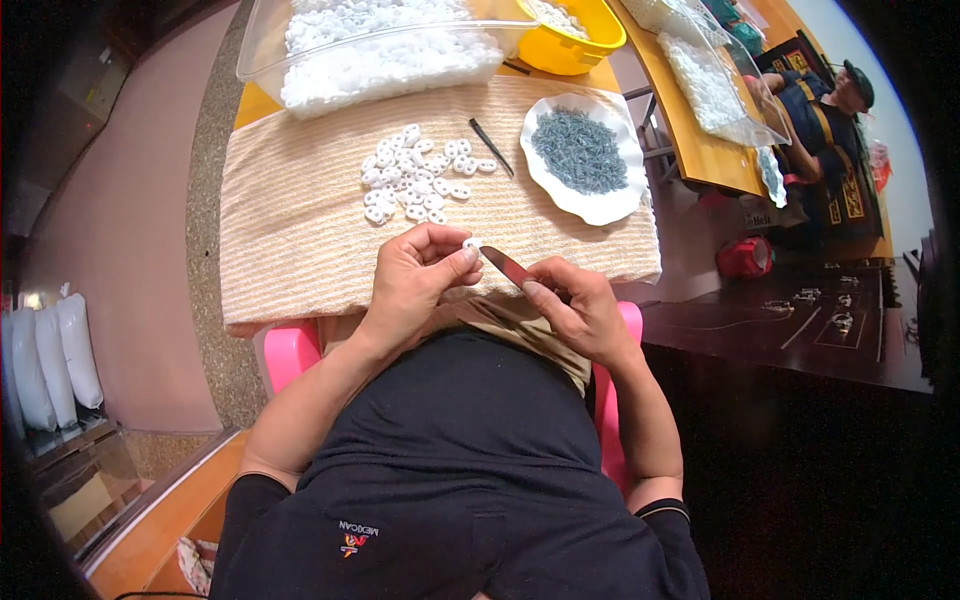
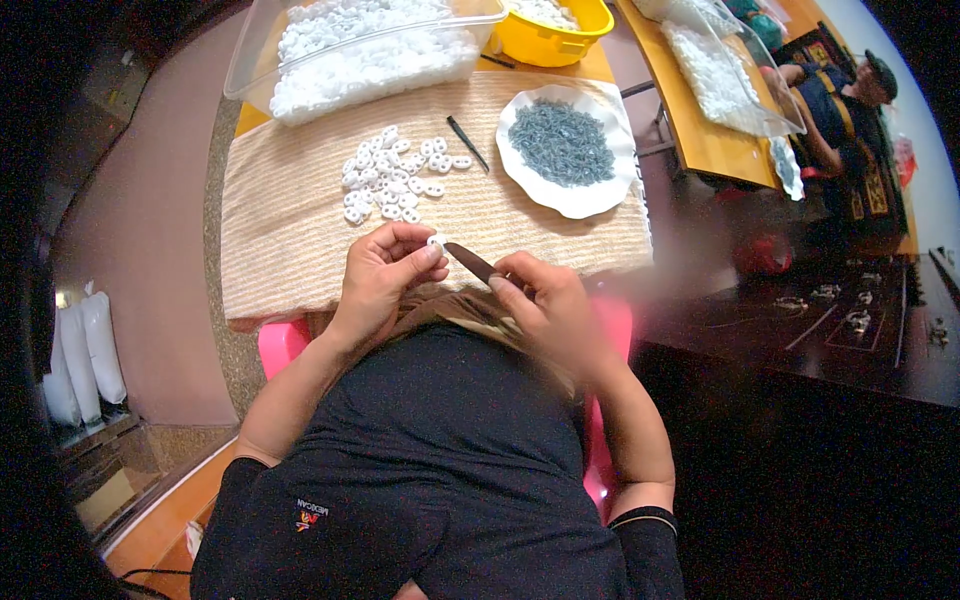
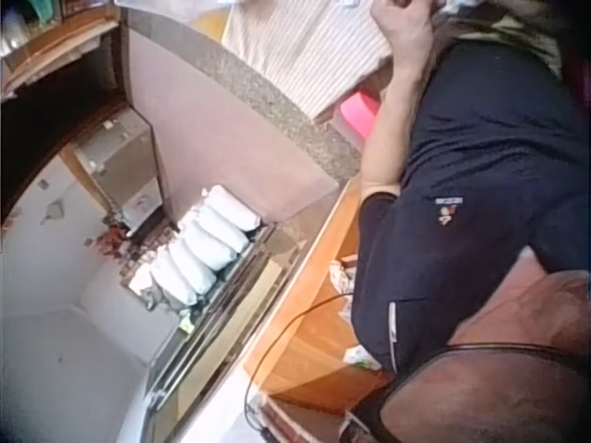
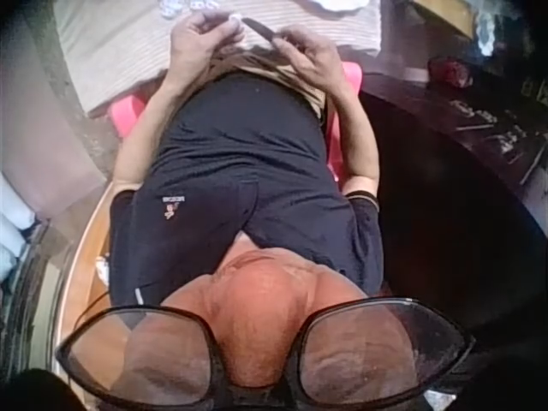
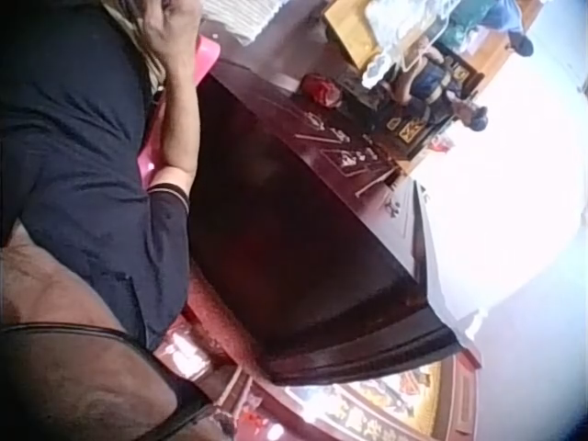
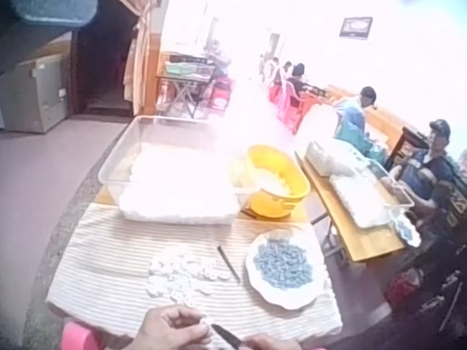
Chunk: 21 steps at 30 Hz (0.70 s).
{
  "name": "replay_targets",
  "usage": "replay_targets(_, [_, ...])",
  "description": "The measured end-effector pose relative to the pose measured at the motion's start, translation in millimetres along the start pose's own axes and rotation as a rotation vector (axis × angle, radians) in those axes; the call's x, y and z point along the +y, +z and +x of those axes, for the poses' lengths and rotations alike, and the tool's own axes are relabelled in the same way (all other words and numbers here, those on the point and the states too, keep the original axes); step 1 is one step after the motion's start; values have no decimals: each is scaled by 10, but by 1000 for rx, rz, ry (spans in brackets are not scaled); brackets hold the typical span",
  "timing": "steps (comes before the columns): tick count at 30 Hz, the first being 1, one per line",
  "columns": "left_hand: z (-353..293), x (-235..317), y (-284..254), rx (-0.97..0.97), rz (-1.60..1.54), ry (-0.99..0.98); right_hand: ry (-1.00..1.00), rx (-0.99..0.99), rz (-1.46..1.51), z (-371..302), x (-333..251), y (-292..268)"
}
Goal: Assembling small white plastic components by inserting small gray pins using a hand tool.
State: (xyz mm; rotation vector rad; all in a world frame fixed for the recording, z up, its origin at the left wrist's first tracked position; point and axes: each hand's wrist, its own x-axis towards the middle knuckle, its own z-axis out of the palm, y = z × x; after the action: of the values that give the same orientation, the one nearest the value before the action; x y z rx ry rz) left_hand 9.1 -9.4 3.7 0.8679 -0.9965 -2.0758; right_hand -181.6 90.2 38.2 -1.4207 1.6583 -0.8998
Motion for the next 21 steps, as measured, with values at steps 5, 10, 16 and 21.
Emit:
replay_targets(5, [7,-40,-28,-11,39,9,21,-58,-80,12,-70,-67])
replay_targets(10, [10,-42,-23,-18,77,51,38,-88,92,39,-8,-61])
replay_targets(16, [8,-51,4,-6,73,13,10,-82,86,28,49,-15])
replay_targets(21, [8,-56,-15,0,24,-8,39,-106,65,40,33,12])
